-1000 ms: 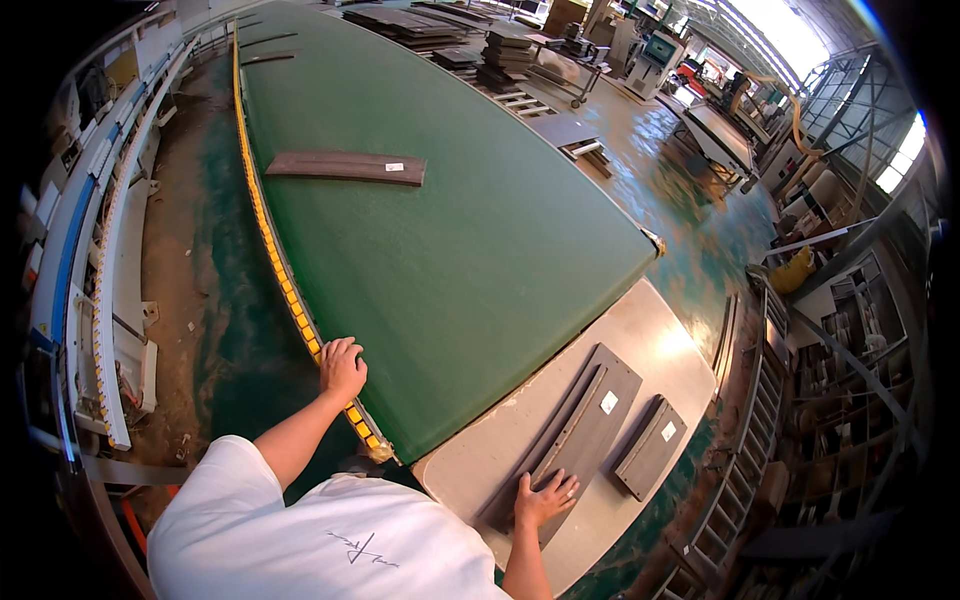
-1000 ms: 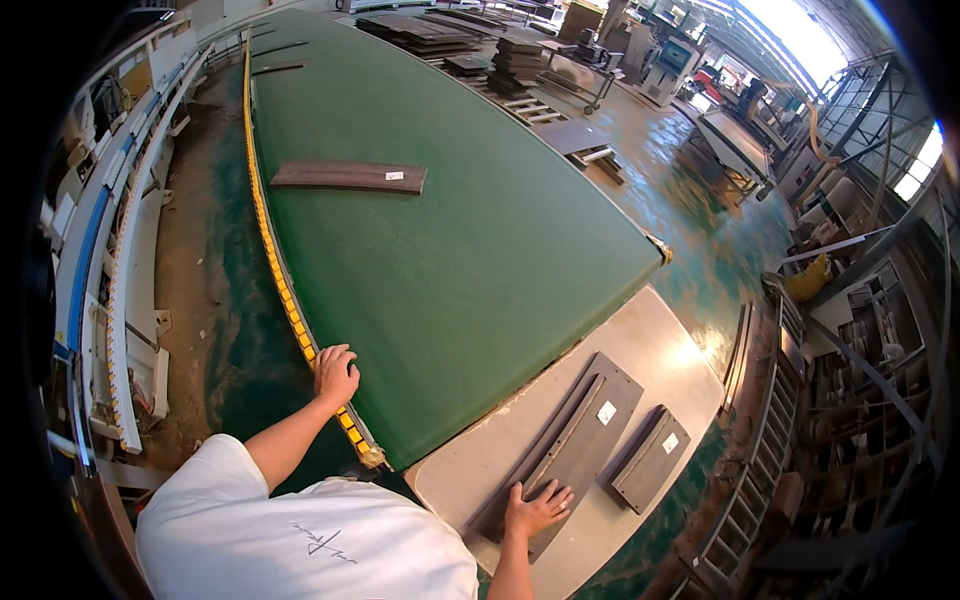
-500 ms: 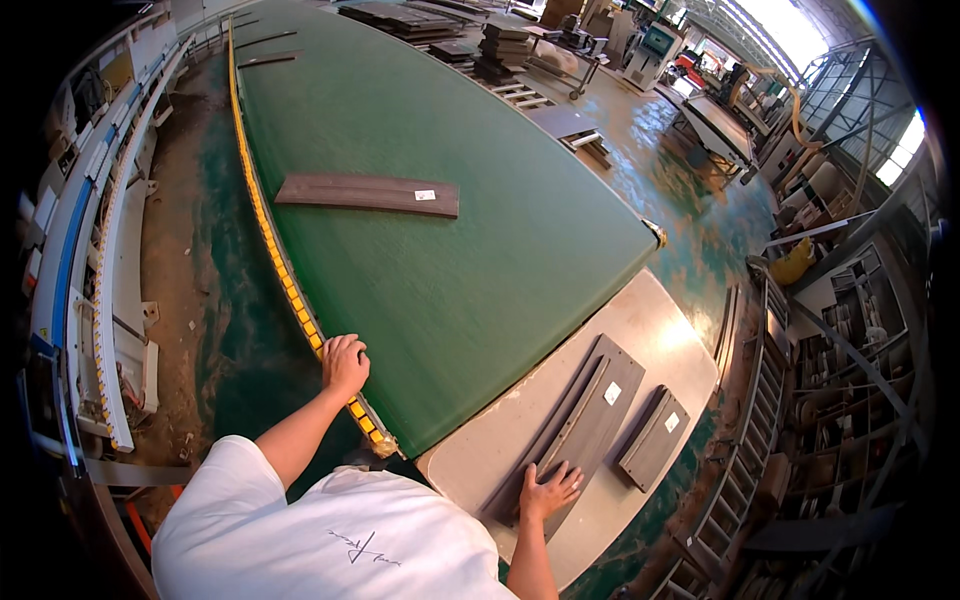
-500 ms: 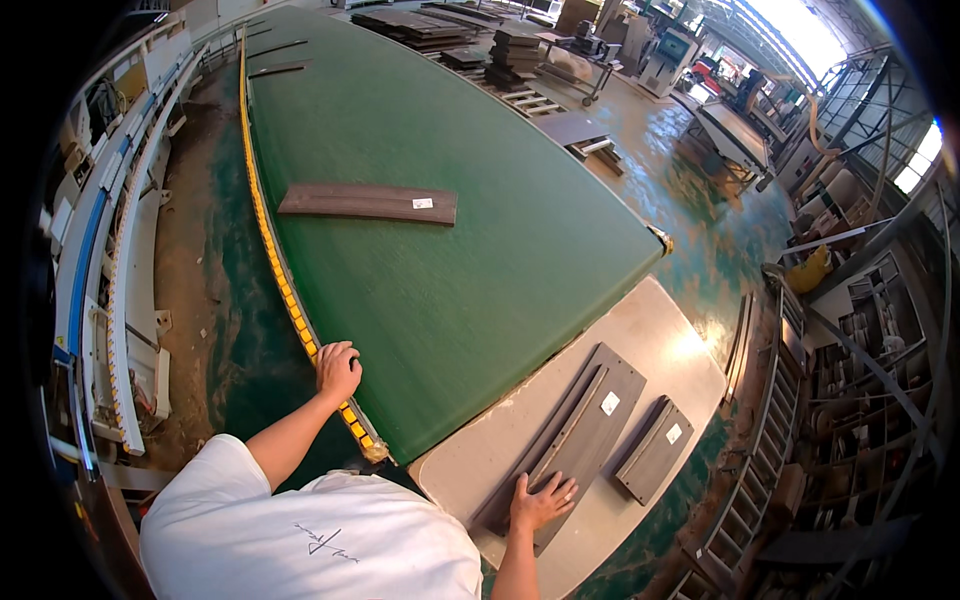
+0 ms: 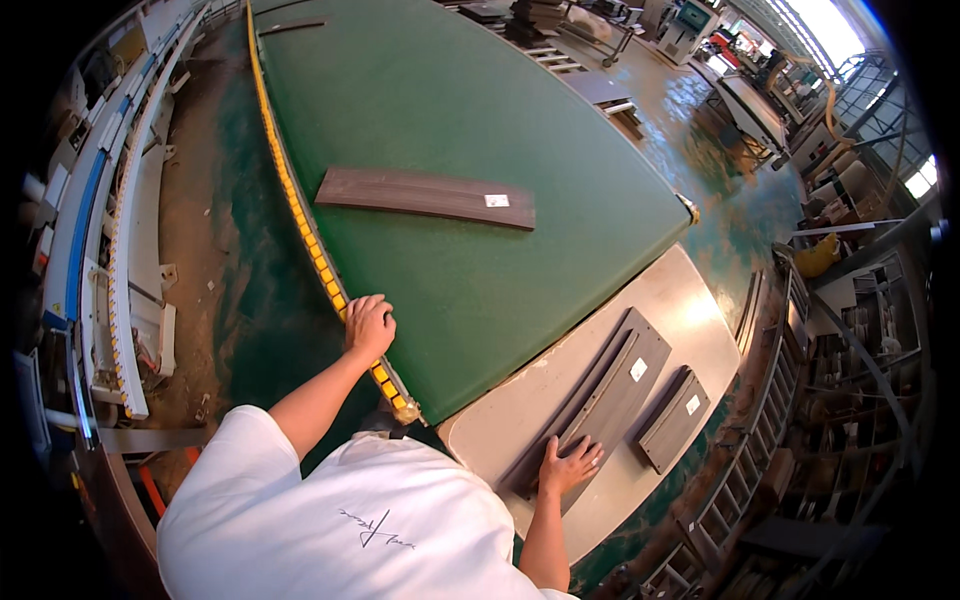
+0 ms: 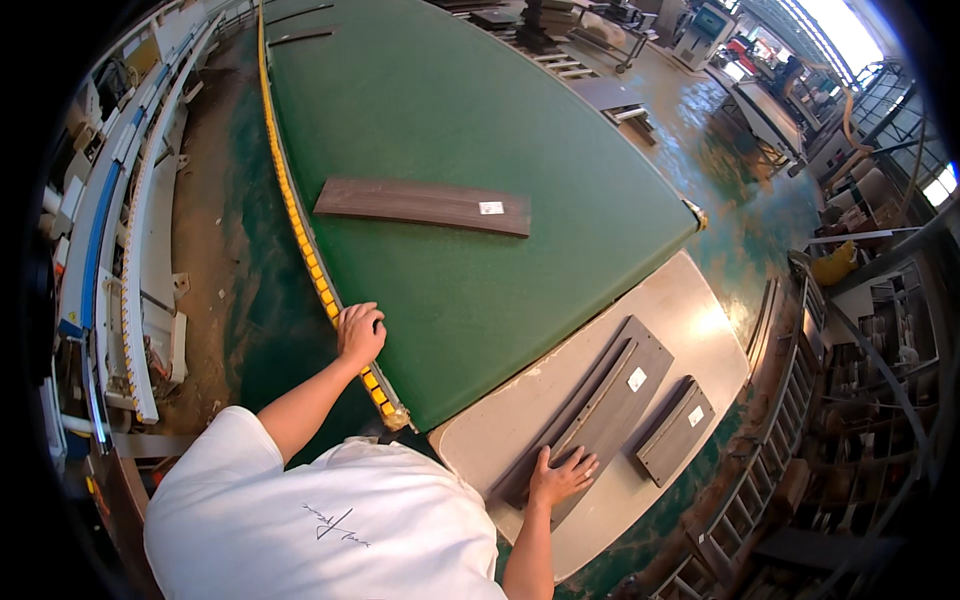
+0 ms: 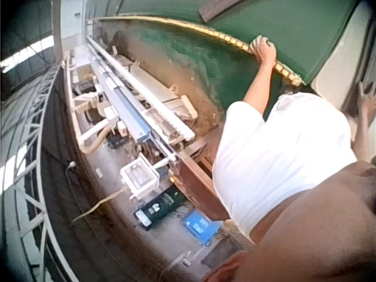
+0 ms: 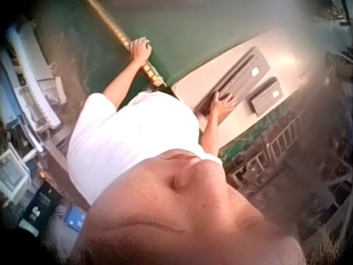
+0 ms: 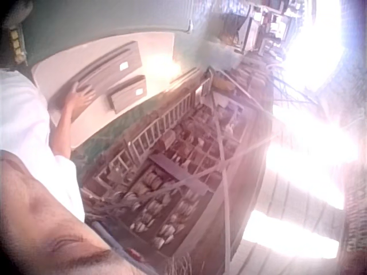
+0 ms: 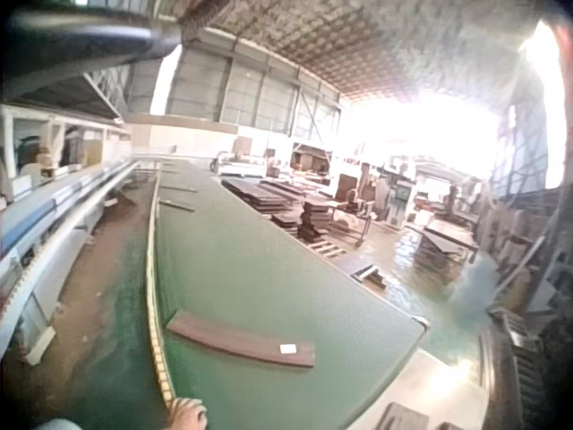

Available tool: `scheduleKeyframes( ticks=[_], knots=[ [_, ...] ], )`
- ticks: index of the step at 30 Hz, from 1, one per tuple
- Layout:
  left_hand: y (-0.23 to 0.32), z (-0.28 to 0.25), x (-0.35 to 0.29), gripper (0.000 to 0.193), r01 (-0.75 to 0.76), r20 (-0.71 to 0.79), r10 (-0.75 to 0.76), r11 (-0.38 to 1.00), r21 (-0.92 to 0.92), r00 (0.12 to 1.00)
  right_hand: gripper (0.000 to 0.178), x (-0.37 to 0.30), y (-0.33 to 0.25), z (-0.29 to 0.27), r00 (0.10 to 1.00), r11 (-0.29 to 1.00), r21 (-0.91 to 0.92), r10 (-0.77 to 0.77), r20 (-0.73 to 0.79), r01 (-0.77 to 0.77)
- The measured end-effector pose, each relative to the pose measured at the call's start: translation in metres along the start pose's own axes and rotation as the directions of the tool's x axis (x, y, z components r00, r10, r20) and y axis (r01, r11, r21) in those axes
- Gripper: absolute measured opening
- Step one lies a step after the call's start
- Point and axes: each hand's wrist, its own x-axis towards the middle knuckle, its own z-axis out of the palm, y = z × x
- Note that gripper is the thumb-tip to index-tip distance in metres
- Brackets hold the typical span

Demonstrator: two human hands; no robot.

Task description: The person picks up dark wood panels from a table, stacks them together, carries the stack across the workshop, and feeds individual panels into a processing machine while using the touch screen interface.

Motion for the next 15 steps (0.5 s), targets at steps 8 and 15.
scheduleKeyframes(
  ticks=[8, 15],
  knots=[
    [-0.008, -0.002, 0.004, 0.023, 0.035, 0.087, -0.037, 0.999, 0.029, 0.995, 0.081, -0.002, 0.0, 0.009, 1.0, 0.998, -0.055, -0.027, 0.009, 0.027],
    [-0.063, 0.018, 0.113, 0.041, -0.052, 0.016, 0.051, 0.992, 0.114, 0.999, 0.08, 0.0, 0.004, 0.008, 0.999, 0.998, -0.058, -0.024, -0.032, 0.022]
  ],
)
